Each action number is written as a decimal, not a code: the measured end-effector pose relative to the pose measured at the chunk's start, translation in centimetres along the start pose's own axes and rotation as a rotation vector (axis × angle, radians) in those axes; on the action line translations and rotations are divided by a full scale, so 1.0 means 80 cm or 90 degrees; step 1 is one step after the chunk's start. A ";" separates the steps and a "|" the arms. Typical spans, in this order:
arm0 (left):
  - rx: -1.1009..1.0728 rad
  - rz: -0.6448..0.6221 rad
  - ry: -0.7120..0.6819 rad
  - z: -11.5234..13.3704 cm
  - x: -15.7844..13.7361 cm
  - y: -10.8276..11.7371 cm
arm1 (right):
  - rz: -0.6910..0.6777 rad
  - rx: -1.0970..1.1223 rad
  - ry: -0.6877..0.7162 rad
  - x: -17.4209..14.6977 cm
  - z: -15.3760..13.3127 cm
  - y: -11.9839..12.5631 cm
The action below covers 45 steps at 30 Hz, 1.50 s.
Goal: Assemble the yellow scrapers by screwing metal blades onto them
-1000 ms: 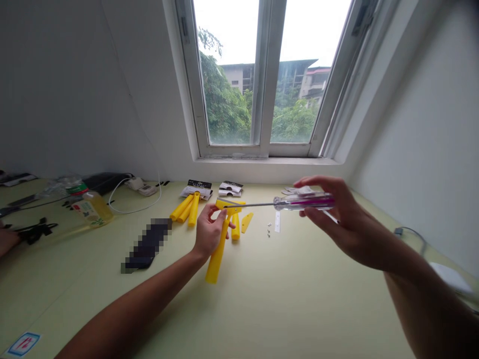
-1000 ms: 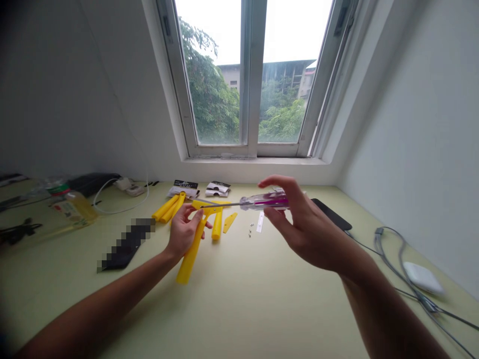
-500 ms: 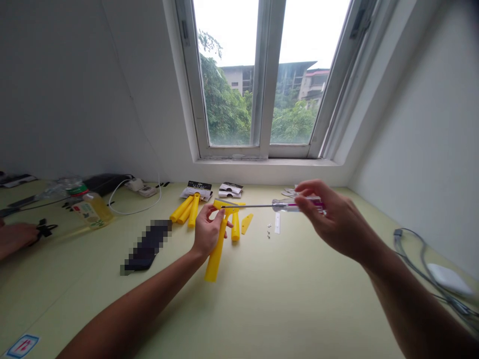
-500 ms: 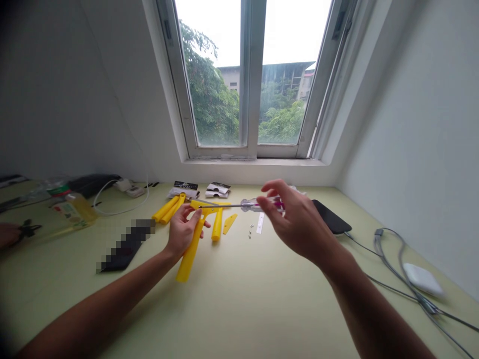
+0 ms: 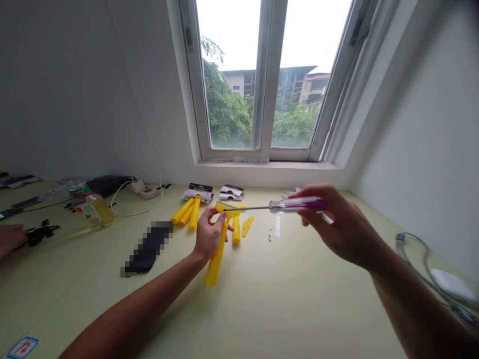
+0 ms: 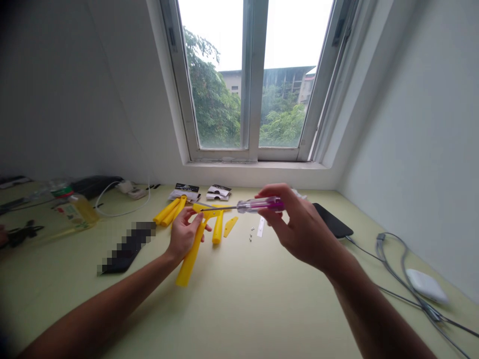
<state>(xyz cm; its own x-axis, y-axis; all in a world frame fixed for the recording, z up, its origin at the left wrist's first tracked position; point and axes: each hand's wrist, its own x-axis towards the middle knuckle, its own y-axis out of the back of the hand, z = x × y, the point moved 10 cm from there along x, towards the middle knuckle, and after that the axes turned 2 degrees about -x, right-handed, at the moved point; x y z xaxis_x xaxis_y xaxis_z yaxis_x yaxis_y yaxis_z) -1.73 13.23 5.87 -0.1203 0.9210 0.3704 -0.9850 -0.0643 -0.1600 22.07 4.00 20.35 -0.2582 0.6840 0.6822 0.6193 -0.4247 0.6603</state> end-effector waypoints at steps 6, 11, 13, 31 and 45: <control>0.010 0.017 0.001 0.002 0.002 0.005 | -0.040 -0.026 -0.054 0.000 0.016 -0.007; 0.007 0.002 -0.006 0.005 0.000 0.000 | 0.064 -0.030 -0.064 0.001 0.015 0.013; 0.008 0.009 -0.010 0.007 0.000 0.001 | 0.071 -0.083 -0.113 -0.001 0.022 0.016; -0.007 0.008 -0.013 0.015 -0.002 -0.001 | 0.129 -0.056 -0.072 -0.002 0.009 0.028; 0.051 0.031 0.013 0.004 0.000 0.010 | 0.030 0.046 -0.133 -0.002 0.024 -0.007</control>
<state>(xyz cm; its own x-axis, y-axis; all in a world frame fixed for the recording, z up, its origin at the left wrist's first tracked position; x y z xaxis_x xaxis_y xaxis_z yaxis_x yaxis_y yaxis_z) -2.53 13.08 6.04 -0.1668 0.9234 0.3456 -0.9848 -0.1390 -0.1037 23.16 5.23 19.26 -0.0738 0.7755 0.6270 0.6802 -0.4206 0.6003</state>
